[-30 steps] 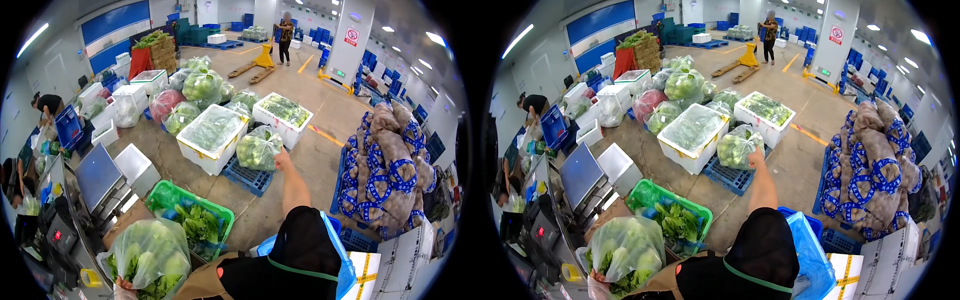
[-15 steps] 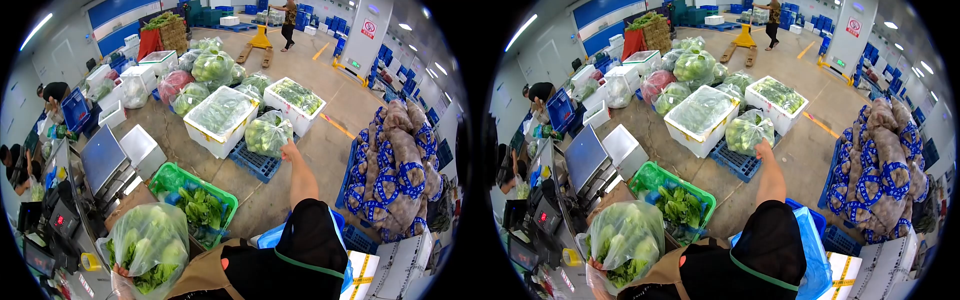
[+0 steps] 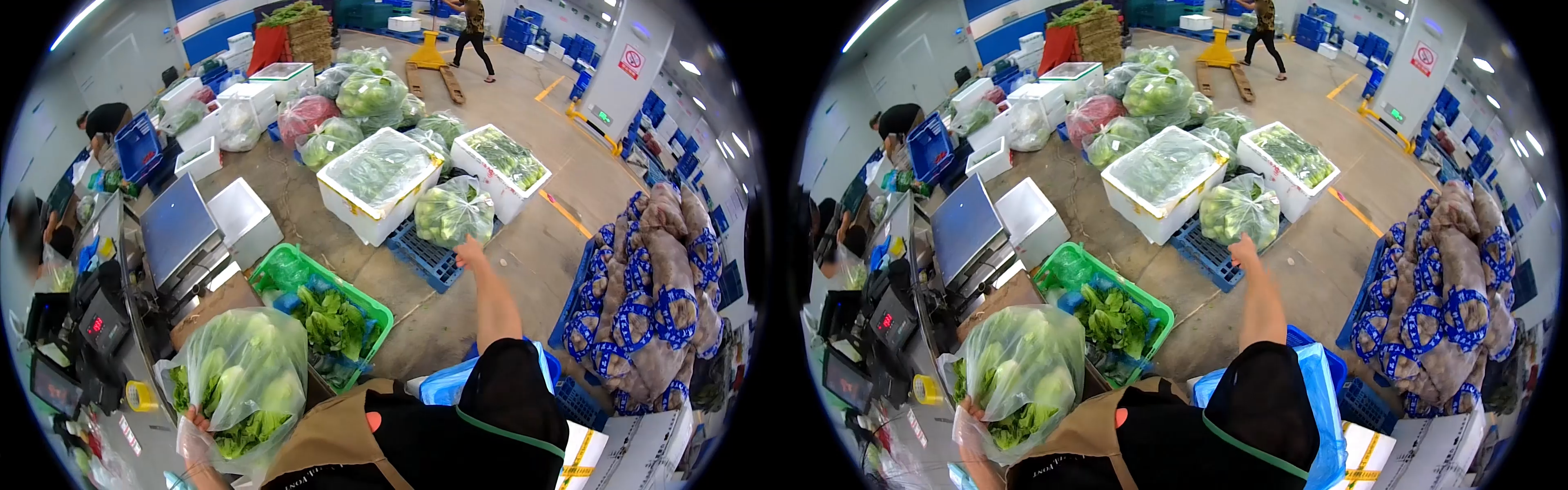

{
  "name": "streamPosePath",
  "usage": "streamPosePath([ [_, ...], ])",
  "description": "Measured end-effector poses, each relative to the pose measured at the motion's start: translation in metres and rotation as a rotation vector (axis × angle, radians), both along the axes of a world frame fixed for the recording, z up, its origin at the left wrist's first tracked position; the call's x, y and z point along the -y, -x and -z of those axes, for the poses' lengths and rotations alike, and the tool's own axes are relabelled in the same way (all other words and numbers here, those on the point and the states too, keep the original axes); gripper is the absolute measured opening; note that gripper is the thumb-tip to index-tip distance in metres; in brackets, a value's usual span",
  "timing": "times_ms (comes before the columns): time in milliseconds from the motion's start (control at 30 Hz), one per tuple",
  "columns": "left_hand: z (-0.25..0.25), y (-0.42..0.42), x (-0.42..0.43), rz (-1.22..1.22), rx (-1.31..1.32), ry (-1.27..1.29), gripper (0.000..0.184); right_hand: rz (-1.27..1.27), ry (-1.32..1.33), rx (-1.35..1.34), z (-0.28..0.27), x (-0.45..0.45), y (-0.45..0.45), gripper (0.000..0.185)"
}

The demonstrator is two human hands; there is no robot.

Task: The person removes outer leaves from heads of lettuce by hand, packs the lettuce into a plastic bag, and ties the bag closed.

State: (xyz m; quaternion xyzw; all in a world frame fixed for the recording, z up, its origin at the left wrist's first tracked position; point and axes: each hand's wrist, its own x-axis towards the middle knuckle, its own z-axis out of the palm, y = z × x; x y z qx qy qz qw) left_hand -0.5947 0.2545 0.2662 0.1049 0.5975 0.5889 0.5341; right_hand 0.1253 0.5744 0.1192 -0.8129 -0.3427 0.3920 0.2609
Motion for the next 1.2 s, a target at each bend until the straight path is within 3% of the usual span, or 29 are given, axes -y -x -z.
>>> streamPosePath([
  [67, 0.013, 0.011, 0.006, 0.066, -0.099, 0.016, 0.023, -0.120, -0.045, 0.099, -0.008, -0.001, 0.041, 0.061],
  [100, 0.020, 0.020, 0.008, 0.110, -0.130, -0.017, 0.023, -0.298, -0.284, 0.285, 0.036, -0.015, 0.050, 0.054],
  [133, 0.024, 0.024, 0.012, 0.151, -0.160, -0.049, 0.024, -0.518, -0.411, 0.423, 0.043, -0.021, 0.075, 0.049],
  [167, 0.001, 0.010, 0.008, 0.266, -0.514, 0.139, 0.024, -0.600, -0.553, 0.441, 0.035, -0.015, 0.114, 0.046],
  [200, 0.026, 0.040, 0.009, 0.400, -0.694, 0.119, 0.027, -0.722, -0.472, 0.401, 0.028, -0.015, 0.151, 0.044],
  [267, 0.057, 0.074, 0.017, 0.415, -0.218, -0.019, 0.029, -0.879, -0.607, 0.203, -0.058, 0.028, 0.246, 0.035],
  [300, 0.032, 0.064, 0.017, 0.484, -0.254, 0.028, 0.028, -0.969, -0.620, 0.053, -0.086, 0.050, 0.293, 0.032],
  [400, -0.021, 0.036, 0.004, 0.603, -0.374, 0.056, 0.027, -1.338, -1.032, -0.183, -0.130, 0.110, 0.400, 0.023],
  [467, -0.036, 0.020, -0.001, 0.423, -0.462, 0.061, 0.026, -1.570, -1.186, -0.322, -0.145, 0.136, 0.456, 0.023],
  [600, -0.065, 0.002, -0.001, 0.239, -0.460, -0.019, 0.039, -1.864, -1.209, -0.538, -0.145, 0.158, 0.536, 0.028],
  [633, -0.063, 0.003, -0.001, 0.247, -0.438, -0.040, 0.040, -1.875, -1.266, -0.590, -0.143, 0.160, 0.549, 0.021],
  [733, -0.056, 0.007, 0.003, 0.202, -0.379, -0.073, 0.044, -1.873, -0.906, -0.727, -0.144, 0.155, 0.584, 0.023],
  [867, -0.062, 0.003, 0.007, 0.245, -0.256, -0.137, 0.044, -1.970, -0.643, -0.658, -0.122, 0.153, 0.602, 0.022],
  [900, -0.061, 0.003, 0.006, 0.353, -0.232, -0.188, 0.040, -1.967, -0.709, -0.751, -0.126, 0.159, 0.607, 0.034],
  [1000, -0.055, -0.004, 0.000, 0.538, -0.438, -0.280, 0.039, -2.175, -1.090, -0.235, -0.149, 0.157, 0.618, 0.054],
  [1067, -0.031, -0.009, 0.000, 0.615, -0.371, -0.205, 0.043, -2.311, -1.043, -0.181, -0.127, 0.158, 0.628, 0.059],
  [1133, -0.049, -0.014, -0.002, 0.742, -0.408, -0.090, 0.043, -2.299, -1.083, 0.037, -0.104, 0.169, 0.636, 0.058],
  [1200, -0.057, -0.018, 0.000, 0.770, -0.530, -0.062, 0.046, -2.302, -1.098, 0.061, -0.086, 0.175, 0.628, 0.055],
])
